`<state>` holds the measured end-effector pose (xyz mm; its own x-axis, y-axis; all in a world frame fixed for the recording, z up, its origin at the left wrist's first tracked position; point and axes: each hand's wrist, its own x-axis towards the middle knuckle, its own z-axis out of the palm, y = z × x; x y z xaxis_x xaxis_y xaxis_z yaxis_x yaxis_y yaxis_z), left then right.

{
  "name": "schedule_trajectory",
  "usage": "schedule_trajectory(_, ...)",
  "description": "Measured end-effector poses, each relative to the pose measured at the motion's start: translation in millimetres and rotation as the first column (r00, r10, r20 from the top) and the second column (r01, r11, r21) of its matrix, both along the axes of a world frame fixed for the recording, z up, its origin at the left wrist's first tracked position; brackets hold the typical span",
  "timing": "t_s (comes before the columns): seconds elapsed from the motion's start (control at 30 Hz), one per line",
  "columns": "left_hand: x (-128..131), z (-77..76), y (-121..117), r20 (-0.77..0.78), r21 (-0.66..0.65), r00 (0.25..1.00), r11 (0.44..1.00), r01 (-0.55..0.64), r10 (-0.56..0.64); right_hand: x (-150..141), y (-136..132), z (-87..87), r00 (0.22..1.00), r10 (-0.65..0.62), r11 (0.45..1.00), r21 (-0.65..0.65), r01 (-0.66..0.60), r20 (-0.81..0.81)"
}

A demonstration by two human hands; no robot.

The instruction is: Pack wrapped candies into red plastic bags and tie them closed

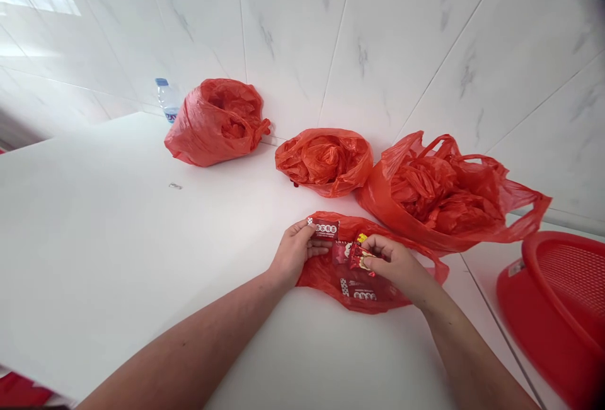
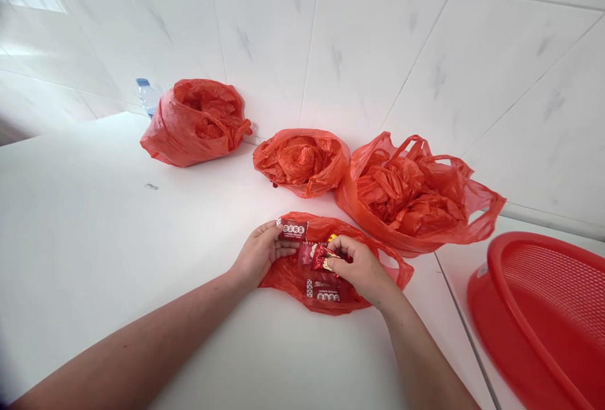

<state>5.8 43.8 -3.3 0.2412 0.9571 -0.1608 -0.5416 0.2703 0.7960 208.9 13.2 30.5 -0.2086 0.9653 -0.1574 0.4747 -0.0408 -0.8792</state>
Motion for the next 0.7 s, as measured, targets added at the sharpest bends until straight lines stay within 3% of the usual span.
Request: schedule_trajectory(0.7,0.3,3.8,-0.7,-0.013,-0.012,1.000,1.000,-0.001,0.001,0.8,1.2,-3.4,1.000,-0.009,1.000,0.005,0.009,0.000)
